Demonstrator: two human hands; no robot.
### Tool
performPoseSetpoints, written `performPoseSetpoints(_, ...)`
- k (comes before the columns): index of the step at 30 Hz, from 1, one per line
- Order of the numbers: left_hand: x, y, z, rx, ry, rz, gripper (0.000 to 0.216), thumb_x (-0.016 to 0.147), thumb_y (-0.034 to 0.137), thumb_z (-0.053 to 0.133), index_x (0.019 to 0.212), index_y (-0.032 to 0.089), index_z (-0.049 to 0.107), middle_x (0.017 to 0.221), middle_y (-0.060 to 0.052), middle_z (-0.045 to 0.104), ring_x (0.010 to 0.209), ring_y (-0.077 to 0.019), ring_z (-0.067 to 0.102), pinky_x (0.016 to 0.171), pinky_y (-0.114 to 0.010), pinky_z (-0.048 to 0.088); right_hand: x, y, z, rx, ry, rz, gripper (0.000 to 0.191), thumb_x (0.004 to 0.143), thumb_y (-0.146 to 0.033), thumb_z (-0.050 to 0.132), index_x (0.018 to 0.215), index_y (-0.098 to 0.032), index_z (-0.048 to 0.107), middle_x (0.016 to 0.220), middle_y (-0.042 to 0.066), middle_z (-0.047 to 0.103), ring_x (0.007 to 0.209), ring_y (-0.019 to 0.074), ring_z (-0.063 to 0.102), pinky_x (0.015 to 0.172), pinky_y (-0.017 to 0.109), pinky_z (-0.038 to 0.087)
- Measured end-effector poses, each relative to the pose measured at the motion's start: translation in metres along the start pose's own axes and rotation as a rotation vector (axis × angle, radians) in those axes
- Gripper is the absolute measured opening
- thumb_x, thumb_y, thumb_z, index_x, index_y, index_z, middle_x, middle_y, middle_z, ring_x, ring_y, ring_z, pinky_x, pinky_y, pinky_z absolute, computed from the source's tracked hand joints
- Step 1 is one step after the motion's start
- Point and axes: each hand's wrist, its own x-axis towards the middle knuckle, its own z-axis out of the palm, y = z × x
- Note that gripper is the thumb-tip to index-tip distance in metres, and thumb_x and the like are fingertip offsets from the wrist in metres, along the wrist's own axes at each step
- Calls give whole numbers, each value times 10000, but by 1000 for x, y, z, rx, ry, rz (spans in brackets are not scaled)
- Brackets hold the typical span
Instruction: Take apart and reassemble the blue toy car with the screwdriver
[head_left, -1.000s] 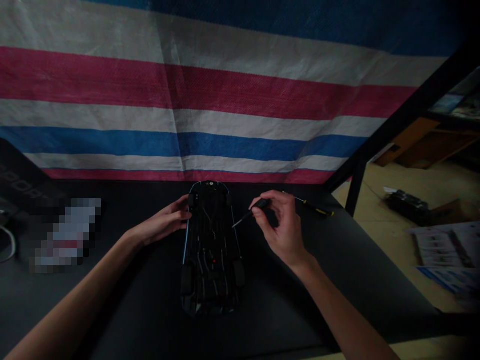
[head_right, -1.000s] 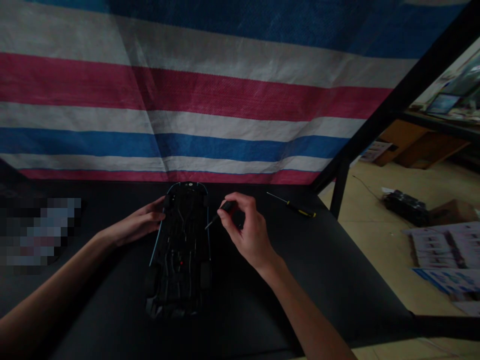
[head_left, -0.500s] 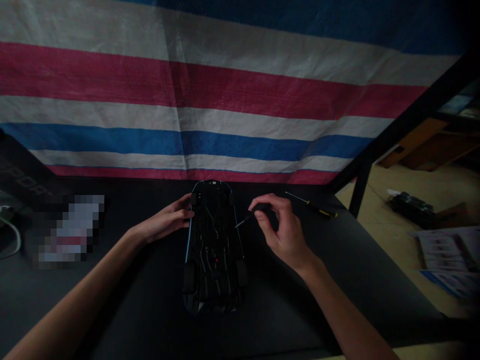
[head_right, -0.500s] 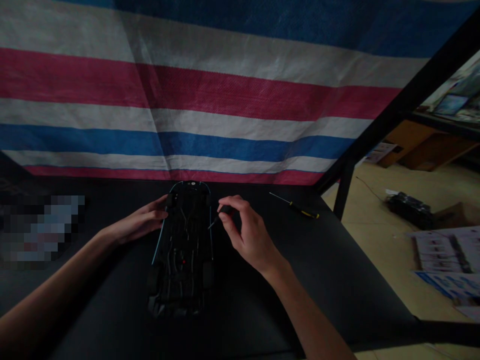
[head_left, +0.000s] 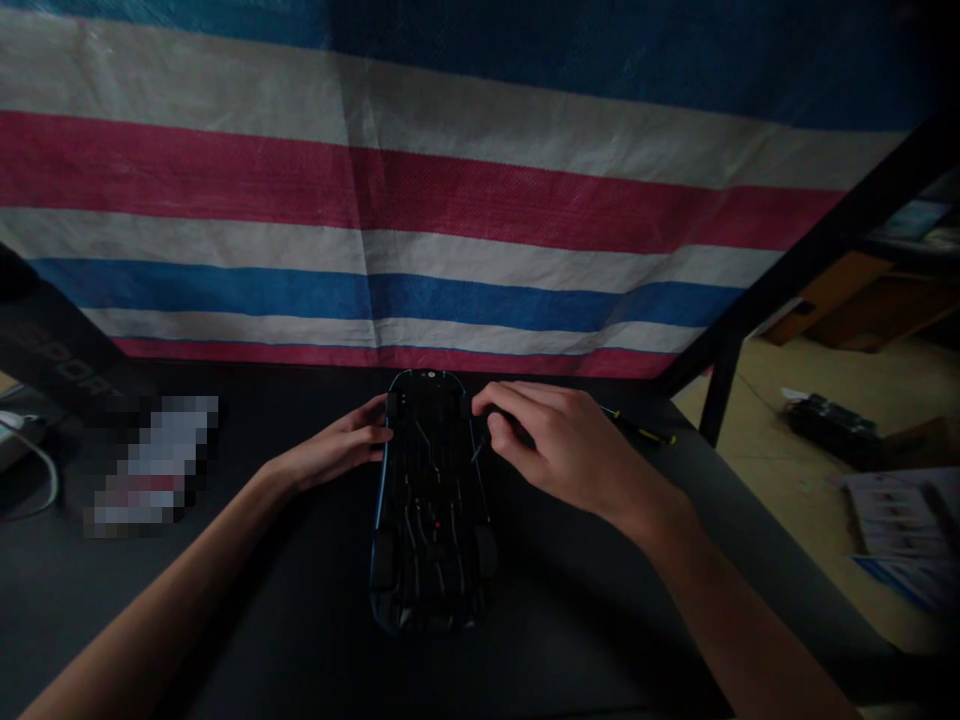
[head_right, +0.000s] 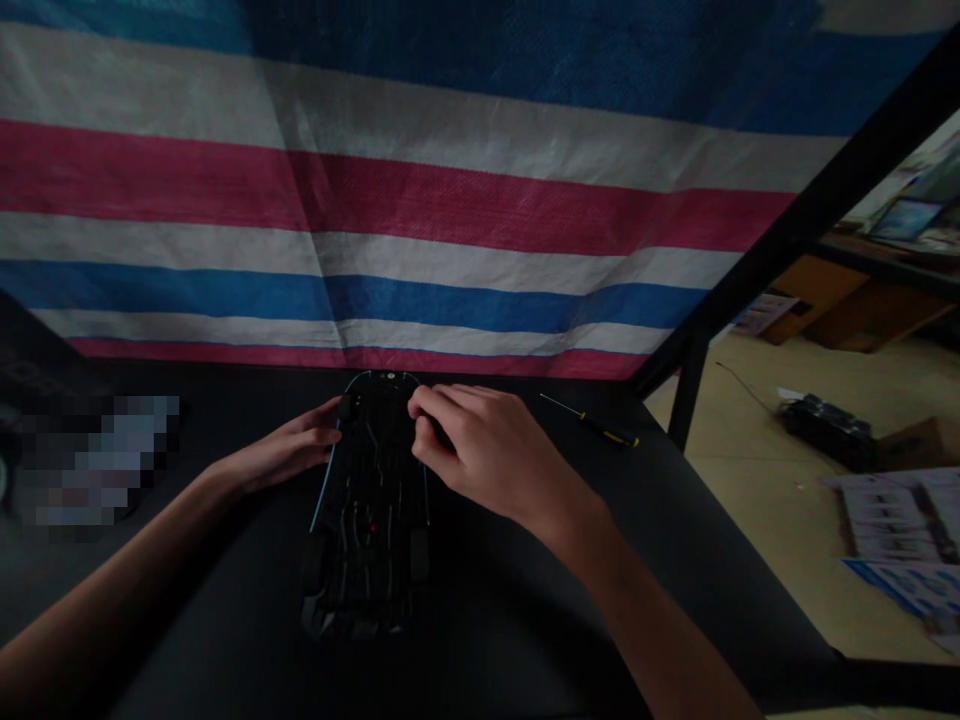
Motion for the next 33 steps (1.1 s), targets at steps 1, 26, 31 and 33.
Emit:
performPoseSetpoints(1,0,0,0,-2,0,-1,681,931,231,725,1563,265,474,1369,-98,660,1213,-246,651,1067,-403,509,2,-1,-4,1,-27,-12,177,1057,-206,496,1089,-240,667,1036,44,758,918,208,717,834,346,514)
performPoseSetpoints(26,-2,4,4,6,48,-39,757,915,222,729,1610,269,432,1435,-97,642,1252,-248,638,1081,-391,509,3,-3,-12,-9,-138,-75,200,998,-193,582,1175,-275,627,968,8,766,809,200,710,726,328,457)
performPoseSetpoints(31,-1,3,3,26,30,-20,714,923,235,724,1587,262,462,1433,-101,652,1239,-260,652,1072,-398,517,4,-1,-10,-193,-143,22,187,1105,-337,497,1072,-251,659,673,-20,657,561,166,594,593,335,299)
performPoseSetpoints(33,-1,2,3,37,33,-22,714,922,244,725,1585,269,462,1472,-103,630,1263,-267,643,1081,-402,515,5,-6,-12,-192,-147,16,153,1074,-287,516,1014,-237,648,731,-10,682,623,168,619,617,334,315)
